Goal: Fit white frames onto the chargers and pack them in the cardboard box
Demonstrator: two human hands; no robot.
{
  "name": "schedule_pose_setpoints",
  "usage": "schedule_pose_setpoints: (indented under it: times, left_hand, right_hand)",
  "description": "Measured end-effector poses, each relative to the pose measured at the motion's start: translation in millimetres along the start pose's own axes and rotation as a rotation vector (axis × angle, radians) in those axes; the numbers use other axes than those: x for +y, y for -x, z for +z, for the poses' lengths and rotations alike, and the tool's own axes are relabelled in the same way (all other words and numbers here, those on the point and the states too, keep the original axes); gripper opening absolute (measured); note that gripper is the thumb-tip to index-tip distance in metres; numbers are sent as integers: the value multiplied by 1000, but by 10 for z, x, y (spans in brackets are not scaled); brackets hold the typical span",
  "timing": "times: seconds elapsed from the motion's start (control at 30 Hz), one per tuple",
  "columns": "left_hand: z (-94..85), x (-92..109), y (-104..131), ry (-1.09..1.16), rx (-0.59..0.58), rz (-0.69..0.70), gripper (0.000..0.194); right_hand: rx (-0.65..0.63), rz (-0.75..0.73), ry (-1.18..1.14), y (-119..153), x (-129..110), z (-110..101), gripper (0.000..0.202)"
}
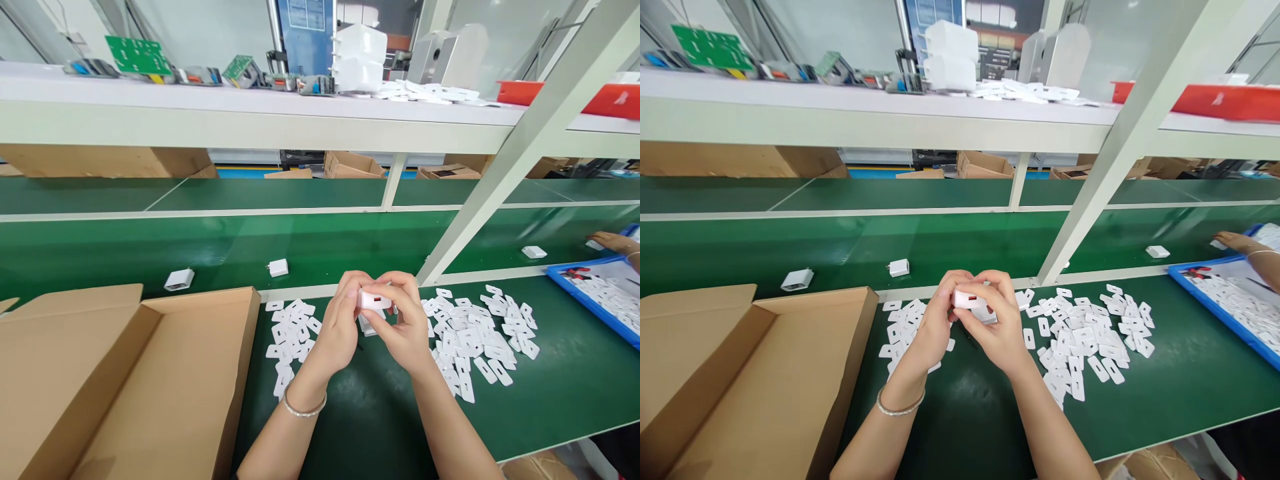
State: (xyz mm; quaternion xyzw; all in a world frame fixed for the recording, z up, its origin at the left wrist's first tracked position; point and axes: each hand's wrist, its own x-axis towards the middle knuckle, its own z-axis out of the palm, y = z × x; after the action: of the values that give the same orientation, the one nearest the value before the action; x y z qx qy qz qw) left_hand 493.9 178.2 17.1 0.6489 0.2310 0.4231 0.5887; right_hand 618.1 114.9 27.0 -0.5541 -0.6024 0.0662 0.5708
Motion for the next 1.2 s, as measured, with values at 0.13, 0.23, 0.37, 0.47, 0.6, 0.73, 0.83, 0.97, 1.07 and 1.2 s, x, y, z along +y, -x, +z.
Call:
schedule_pose_setpoints:
  times: [0.13, 0.23, 0.37, 0.47, 0.6, 0.73, 0.83, 0.97, 1.07, 1.2]
  left_hand:
    - [3, 11, 6, 2, -12, -27, 47]
    - [-2, 38, 6, -2, -12, -17, 45]
    - [0, 81, -8, 40, -16, -60, 40]
    - [18, 91, -33, 156, 32, -135, 44]
    - [40, 88, -58, 288, 50, -145, 49]
    - [37, 105, -43, 236, 49, -137, 39]
    - [18, 100, -26, 174, -2, -102, 34]
    - [-6, 94, -22, 134, -80, -58, 20]
    - [-13, 114, -25, 121, -57, -61, 17]
    - [-25, 114, -21, 91, -17, -41, 20]
  right_hand:
    - [-19, -7, -17, -8, -5, -22, 19]
    - [-48, 1, -52, -21, -12, -39, 21]
    - [-13, 19, -147, -30, -15, -40, 18]
    - [17, 41, -223, -29, -14, -30, 18]
    - [15, 46, -189, -34, -47, -19, 19]
    - [-23, 29, -66, -59, -111, -27, 20]
    - [-44, 7, 3, -88, -141, -40, 20]
    - [-44, -137, 130, -115, -136, -37, 25]
    - [-61, -242, 163, -100, -110, -26, 35]
    - [-98, -115, -82, -64, -61, -58, 42]
